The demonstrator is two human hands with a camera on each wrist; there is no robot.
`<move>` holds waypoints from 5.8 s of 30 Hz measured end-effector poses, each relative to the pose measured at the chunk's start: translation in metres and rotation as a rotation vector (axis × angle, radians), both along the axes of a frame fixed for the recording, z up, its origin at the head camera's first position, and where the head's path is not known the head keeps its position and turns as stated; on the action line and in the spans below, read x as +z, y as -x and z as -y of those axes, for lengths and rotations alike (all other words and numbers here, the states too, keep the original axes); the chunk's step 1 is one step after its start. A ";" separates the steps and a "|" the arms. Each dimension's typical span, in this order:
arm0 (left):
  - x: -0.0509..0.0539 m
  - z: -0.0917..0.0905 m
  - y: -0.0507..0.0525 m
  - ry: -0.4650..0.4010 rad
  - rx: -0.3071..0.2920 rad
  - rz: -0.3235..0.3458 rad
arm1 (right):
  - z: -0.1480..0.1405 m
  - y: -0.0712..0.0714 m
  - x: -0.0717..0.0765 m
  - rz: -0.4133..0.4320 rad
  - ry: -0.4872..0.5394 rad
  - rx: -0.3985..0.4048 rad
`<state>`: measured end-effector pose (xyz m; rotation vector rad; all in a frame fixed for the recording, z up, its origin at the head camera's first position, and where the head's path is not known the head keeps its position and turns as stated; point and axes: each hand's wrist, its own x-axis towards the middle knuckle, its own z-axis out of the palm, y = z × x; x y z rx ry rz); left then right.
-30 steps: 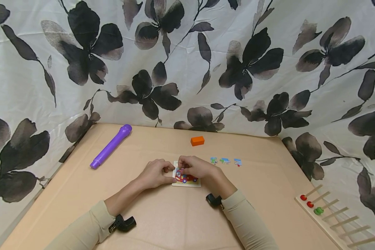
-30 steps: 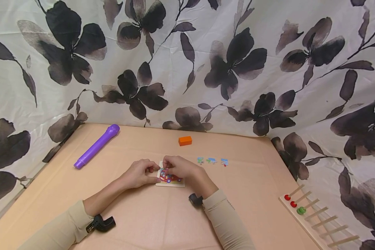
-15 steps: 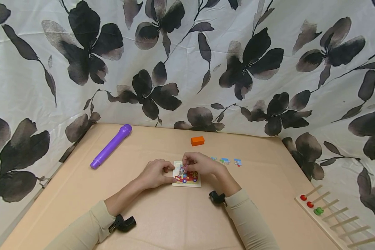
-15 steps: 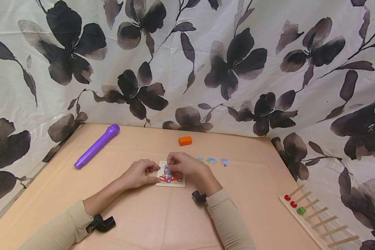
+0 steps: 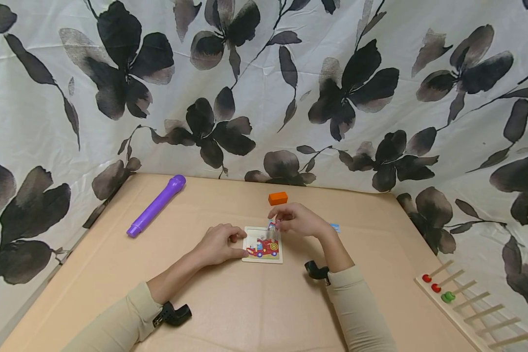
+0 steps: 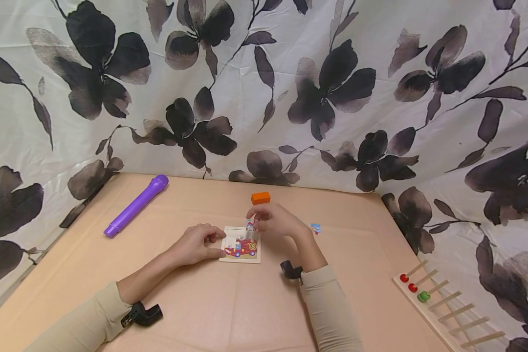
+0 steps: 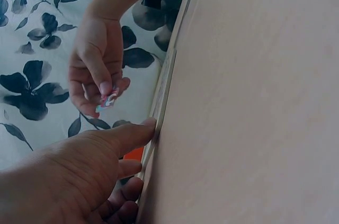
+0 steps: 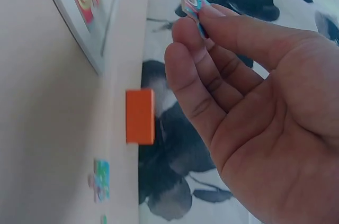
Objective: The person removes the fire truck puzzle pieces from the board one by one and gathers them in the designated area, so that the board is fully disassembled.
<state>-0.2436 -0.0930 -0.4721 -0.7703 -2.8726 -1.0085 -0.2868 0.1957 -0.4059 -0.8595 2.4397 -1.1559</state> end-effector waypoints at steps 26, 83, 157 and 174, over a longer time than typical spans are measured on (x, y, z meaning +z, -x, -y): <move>0.000 -0.001 0.000 0.009 -0.001 0.003 | -0.056 0.003 0.008 0.049 -0.049 -0.201; 0.001 -0.001 -0.002 0.009 0.006 0.012 | -0.074 0.007 -0.017 0.251 -0.190 -0.116; 0.003 0.000 -0.002 0.010 0.004 0.015 | -0.034 0.008 -0.005 -0.132 -0.142 -0.149; 0.001 0.000 -0.002 0.003 0.005 0.027 | -0.003 0.007 -0.014 -0.159 -0.110 -0.076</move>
